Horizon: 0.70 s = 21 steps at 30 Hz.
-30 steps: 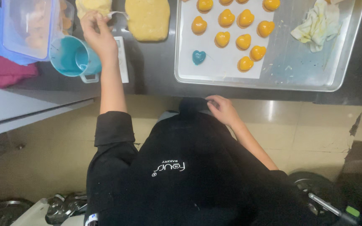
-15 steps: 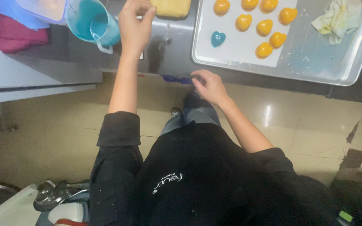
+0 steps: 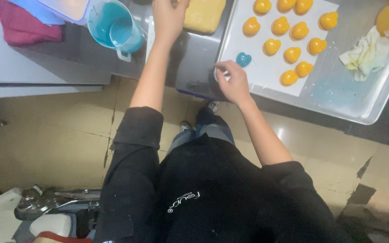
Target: The person holds a yellow pitcher of glaze and uses a thin wooden skewer to apply glaze to heart-shaped yellow pastries arranged on a tray. They open a small jar of gold-colored flakes, pick up flakes by hand, and press the flakes onto the pastries one at a time, wiping their hands on a cloth between pieces.
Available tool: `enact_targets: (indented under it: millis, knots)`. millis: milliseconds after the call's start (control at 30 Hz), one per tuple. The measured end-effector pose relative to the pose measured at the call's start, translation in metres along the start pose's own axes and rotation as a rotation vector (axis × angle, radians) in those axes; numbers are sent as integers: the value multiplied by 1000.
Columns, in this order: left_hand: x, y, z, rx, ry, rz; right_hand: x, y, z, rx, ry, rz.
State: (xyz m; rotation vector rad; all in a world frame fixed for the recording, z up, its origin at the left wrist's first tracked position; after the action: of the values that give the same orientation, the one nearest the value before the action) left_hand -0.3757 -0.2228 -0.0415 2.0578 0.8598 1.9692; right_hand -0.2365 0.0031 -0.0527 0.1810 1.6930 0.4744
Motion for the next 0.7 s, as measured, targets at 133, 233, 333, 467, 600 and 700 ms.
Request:
enact_targets:
  millis: [133,233,333,467,600,700]
  knots:
    - [-17,-13,34,11,-45,-10,-11,-9,-78,27,198,214]
    - [-35,-25,51,-43,0,19,-9,-45,-130,-133,271,355]
    - [-48,-29,61,-82,43,34,-6,-79,-160,-274,327,539]
    - [-43,-19,90,-100,-85,-90,11,-96,-174,-331,248,696]
    - [-75,-3,167,-121,-1,-95,17,-98,-168,-379,128,675]
    - [-132,7,262,-246,294,-34,-20,-88,-150,-317,187,621]
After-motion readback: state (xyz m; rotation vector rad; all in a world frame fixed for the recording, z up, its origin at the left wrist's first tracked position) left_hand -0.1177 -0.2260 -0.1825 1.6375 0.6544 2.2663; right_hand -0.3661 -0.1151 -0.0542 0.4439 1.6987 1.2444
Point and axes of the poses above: each hand's wrist, its own z-axis away from the middle knuckle, its own y-axis out of the back of the hand, x = y × z, the point moved 10 cm from there along -z, towards the middle knuckle, and after that the axes turned 7 degrees about -z, right-handed, at the moved point
